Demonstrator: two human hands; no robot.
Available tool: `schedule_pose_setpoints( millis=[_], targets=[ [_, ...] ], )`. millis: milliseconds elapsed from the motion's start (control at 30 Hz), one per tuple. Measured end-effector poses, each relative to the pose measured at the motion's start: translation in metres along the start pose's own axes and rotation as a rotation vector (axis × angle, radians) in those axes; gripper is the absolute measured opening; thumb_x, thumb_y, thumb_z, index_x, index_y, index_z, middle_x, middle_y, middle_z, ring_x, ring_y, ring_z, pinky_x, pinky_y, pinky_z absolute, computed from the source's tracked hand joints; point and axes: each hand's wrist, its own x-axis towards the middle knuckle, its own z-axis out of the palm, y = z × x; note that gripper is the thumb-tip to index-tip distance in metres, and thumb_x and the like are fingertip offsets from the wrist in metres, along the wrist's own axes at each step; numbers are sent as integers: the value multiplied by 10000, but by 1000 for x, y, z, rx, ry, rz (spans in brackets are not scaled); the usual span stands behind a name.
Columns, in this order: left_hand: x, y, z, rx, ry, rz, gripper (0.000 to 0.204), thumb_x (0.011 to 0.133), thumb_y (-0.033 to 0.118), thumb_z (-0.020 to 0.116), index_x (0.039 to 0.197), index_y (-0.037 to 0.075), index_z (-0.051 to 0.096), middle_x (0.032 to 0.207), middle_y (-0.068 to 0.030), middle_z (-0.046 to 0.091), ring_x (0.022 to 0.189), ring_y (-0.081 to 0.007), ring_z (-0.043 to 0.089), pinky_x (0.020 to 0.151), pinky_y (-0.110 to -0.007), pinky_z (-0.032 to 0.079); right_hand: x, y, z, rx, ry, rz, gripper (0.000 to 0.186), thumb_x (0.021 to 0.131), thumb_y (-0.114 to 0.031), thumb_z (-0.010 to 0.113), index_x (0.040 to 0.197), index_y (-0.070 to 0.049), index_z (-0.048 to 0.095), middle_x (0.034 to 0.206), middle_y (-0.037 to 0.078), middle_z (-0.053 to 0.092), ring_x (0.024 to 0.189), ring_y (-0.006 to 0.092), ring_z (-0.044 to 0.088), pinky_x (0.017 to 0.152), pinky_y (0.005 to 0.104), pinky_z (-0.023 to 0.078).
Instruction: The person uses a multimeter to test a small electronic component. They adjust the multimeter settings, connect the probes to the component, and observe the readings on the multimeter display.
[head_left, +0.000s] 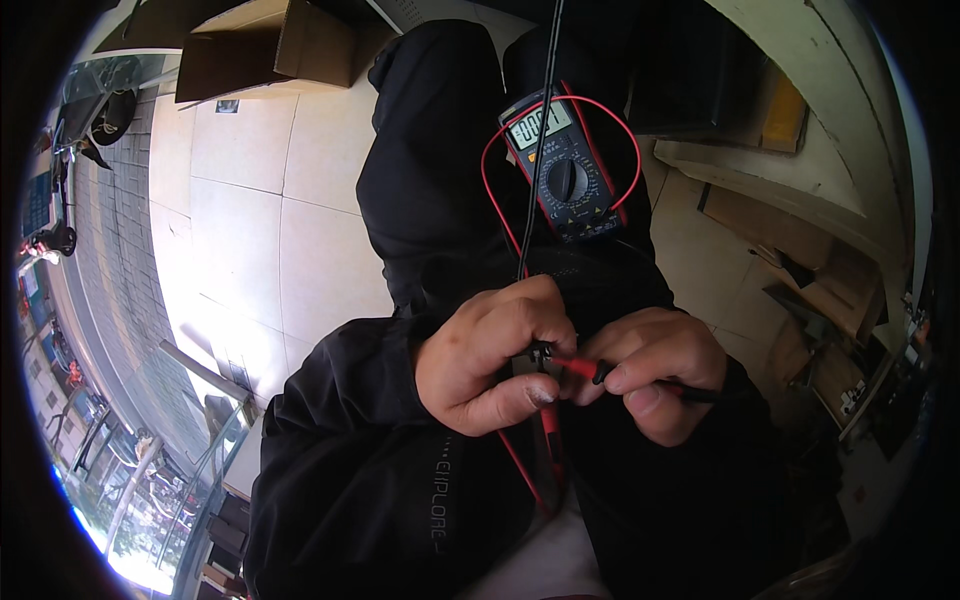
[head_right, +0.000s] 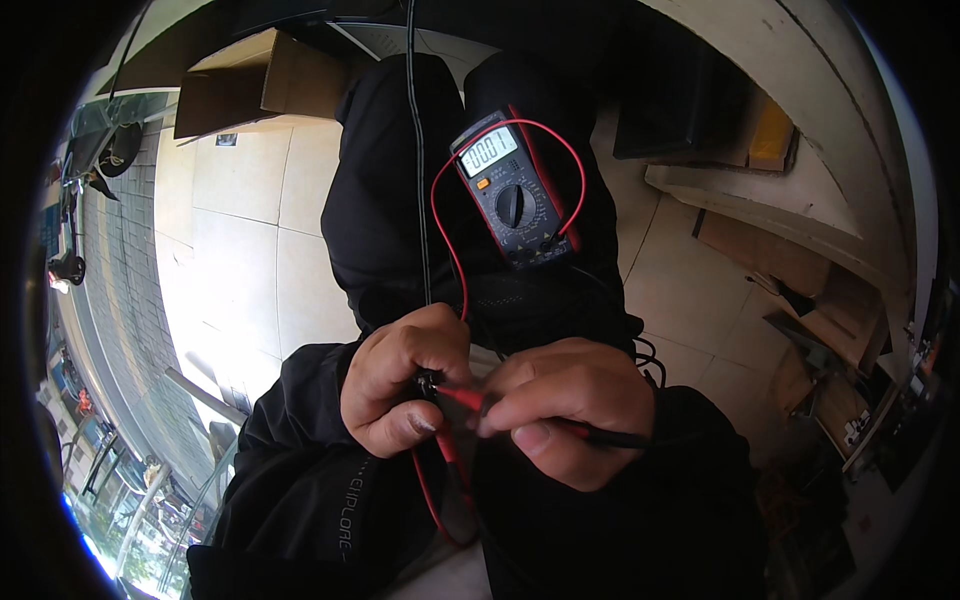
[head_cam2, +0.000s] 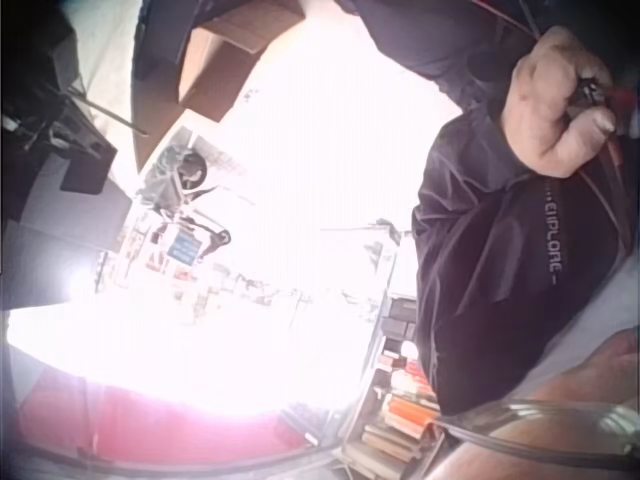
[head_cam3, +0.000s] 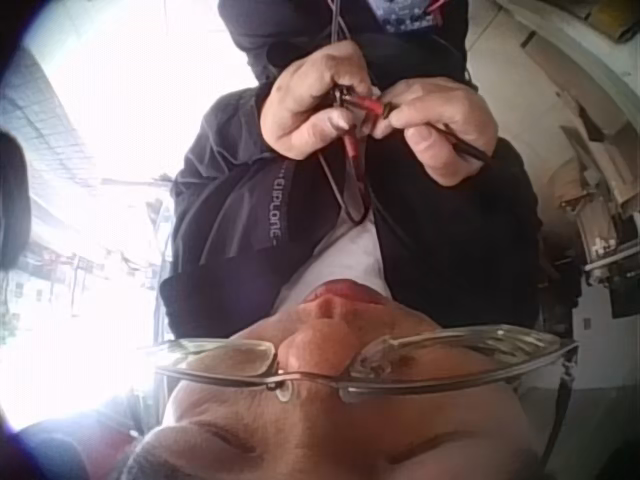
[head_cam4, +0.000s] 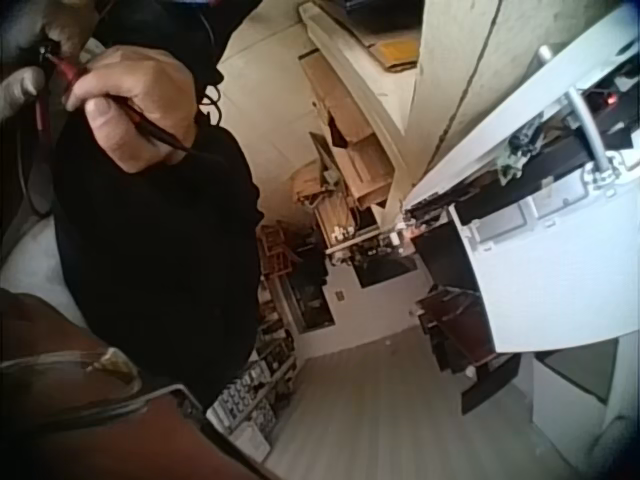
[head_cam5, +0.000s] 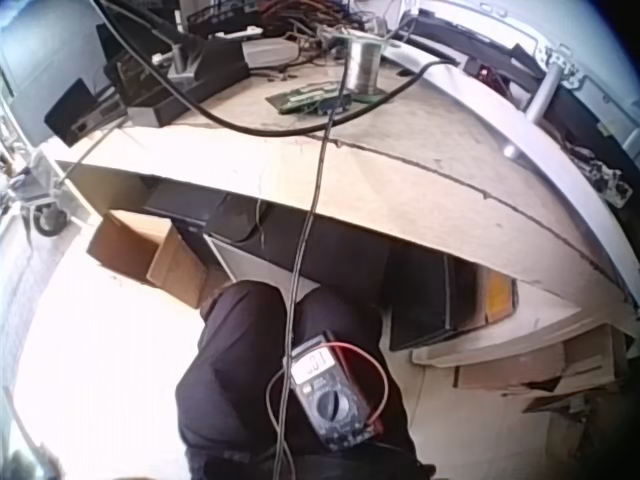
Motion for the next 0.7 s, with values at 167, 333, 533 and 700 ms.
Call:
schedule_pose_setpoints(
  millis=[167,333,533,700],
  targets=[
    [0,1,1,-1,14,9,307,956,214,626,1040,-72,553,870,-157,589,701,-238,591,601,-325,484,2,0,1,-4,-4,-4,143,863,19,563,994,64,598,738,172,677,560,213,649,509,315,538],
    [1,2,1,11,6,9,307,958,212,623,1044,-74,553,865,-156,591,705,-239,590,602,-325,485,2,-1,-1,0,-30,0,146,857,24,561,994,63,594,739,173,676,566,218,656,512,321,545],
    [0,0,2,-2,10,16,312,963,219,620,1046,-74,554,875,-157,594,715,-239,586,595,-328,482,2,0,-1,12,-21,1,148,853,30,558,993,65,590,739,179,675,574,226,662,515,325,550],
    [1,0,1,-2,-2,17,316,962,223,624,1048,-73,554,874,-158,590,702,-239,585,592,-325,481,1,0,-1,11,-19,-10,145,851,33,559,987,70,591,738,179,674,573,225,660,513,322,548]
  ],
)
